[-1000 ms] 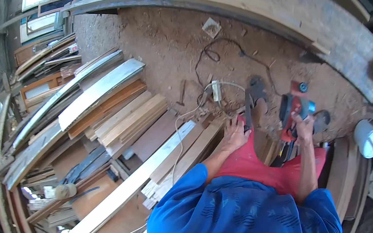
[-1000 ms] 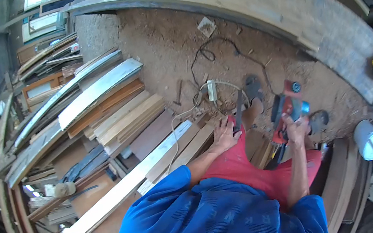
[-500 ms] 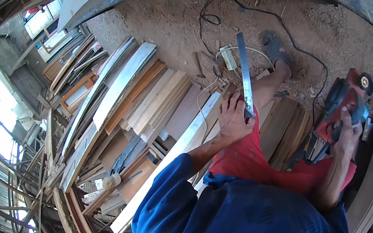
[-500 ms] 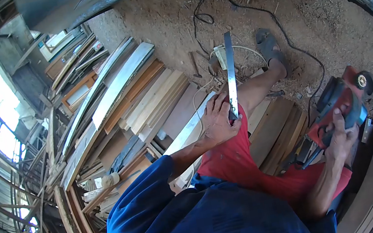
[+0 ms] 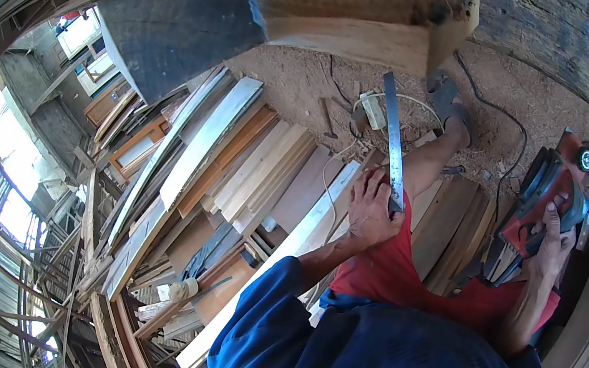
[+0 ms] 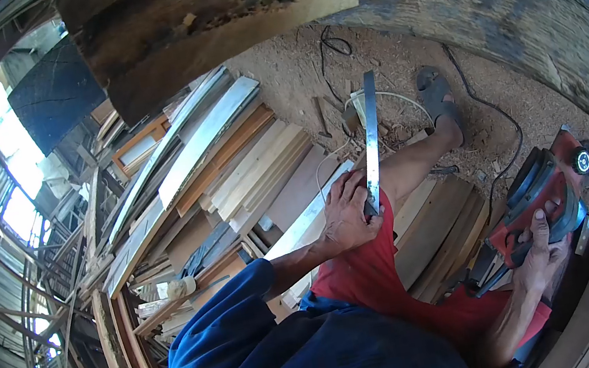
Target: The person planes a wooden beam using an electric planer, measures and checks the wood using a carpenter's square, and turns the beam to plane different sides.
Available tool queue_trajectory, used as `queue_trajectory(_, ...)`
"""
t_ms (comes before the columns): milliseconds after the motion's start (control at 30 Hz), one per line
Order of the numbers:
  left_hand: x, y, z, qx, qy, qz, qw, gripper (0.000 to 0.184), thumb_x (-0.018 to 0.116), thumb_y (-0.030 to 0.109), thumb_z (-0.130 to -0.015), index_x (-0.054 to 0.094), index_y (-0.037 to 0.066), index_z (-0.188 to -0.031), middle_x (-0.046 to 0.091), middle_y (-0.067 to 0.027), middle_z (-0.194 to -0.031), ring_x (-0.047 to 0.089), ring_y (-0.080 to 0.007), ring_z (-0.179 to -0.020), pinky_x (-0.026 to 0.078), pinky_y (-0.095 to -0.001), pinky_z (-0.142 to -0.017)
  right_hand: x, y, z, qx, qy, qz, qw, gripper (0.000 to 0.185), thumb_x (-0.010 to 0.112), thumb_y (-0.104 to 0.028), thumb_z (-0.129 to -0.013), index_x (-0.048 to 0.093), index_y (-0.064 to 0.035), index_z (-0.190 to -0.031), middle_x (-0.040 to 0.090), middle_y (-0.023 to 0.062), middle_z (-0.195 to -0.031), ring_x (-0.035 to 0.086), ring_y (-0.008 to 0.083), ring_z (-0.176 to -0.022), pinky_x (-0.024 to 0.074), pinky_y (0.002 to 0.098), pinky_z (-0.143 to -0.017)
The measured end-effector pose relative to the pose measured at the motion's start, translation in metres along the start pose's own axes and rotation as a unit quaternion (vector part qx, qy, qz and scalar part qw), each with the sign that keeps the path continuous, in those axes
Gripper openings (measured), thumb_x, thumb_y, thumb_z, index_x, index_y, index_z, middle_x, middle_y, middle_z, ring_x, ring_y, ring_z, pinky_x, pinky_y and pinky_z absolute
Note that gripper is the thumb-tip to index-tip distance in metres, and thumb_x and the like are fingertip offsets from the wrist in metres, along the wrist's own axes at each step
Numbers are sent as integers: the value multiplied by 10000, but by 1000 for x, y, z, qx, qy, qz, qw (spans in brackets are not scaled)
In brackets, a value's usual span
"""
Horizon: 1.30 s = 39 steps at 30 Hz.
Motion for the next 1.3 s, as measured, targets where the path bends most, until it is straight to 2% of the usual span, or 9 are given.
queue_trajectory(100,0,-1,0,-6,-1,-5,1000,498,741,337,-773,636,-12,-1113,462,-187,-1476,383,-422,-1388,359,-569,-1117,5,2,1,-14,-2,4,1000,449,744,-116,-935,595,-43,-1352,681,18,-1244,545,66,-677,450,231,-560)
queue_trajectory(333,1,-2,6,-3,34,23,999,506,722,287,-732,608,33,-1154,562,-165,-1349,456,-409,-1328,397,-571,-1057,31,5,3,-19,-56,218,974,522,729,-211,-964,535,-38,-1417,499,-54,-660,438,38,-548,329,240,-488)
queue_trajectory(600,-7,-25,25,62,132,242,959,327,678,156,-821,523,39,-1084,644,-219,-1009,596,-440,-1018,469,-567,-878,158,-52,108,-249,-236,286,895,650,614,10,-857,380,2,-1463,561,-7,-788,508,71,-627,412,249,-492)
queue_trajectory(700,-9,-40,18,21,106,346,932,274,617,132,-884,498,12,-1099,670,-281,-925,645,-495,-900,512,-570,-788,229,-108,231,-34,-297,277,913,293,678,-53,-855,581,9,-1124,625,37,-795,558,99,-578,468,292,-506)
queue_trajectory(800,-67,-50,34,-96,-38,349,932,433,586,144,-906,461,33,-1306,690,-266,-1063,655,-477,-1060,548,-505,-849,321,-168,343,-123,-386,375,834,191,678,-49,-844,617,15,-1013,621,23,-744,583,102,-593,483,294,-536)
queue_trajectory(1100,-167,6,114,404,-58,363,838,284,667,157,-776,661,119,-1057,676,-113,-1206,542,-390,-1272,446,-540,-1001,521,-259,552,-259,-496,281,780,381,640,-234,-926,572,29,-1192,568,3,-744,527,67,-590,434,244,-526)
queue_trajectory(1167,-116,-7,89,309,-64,384,868,323,644,143,-760,725,147,-1073,702,-112,-1138,591,-330,-1187,473,-424,-1012,552,-274,570,-251,-530,264,766,421,591,-361,-1014,560,14,-1203,564,-3,-755,513,55,-591,420,226,-519)
queue_trajectory(1233,-144,-44,82,329,134,397,847,271,636,184,-808,747,138,-1050,717,-133,-1076,628,-349,-1150,504,-434,-977,577,-287,575,-243,-530,281,762,456,546,-431,-1038,570,2,-1178,557,-8,-752,503,54,-589,418,220,-515)
queue_trajectory(1300,-173,-109,77,172,41,470,865,252,659,255,-822,759,126,-1014,726,-154,-1031,676,-359,-1056,541,-454,-921,605,-299,571,-277,-524,336,732,460,505,-459,-1048,583,-18,-1152,545,-11,-740,499,54,-585,415,224,-488)
Point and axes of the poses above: each hand's wrist, its own z-axis away from the middle knuckle, its own x-axis out of the palm, y = z × x, the point moved 9 cm from there along -z, towards the middle knuckle
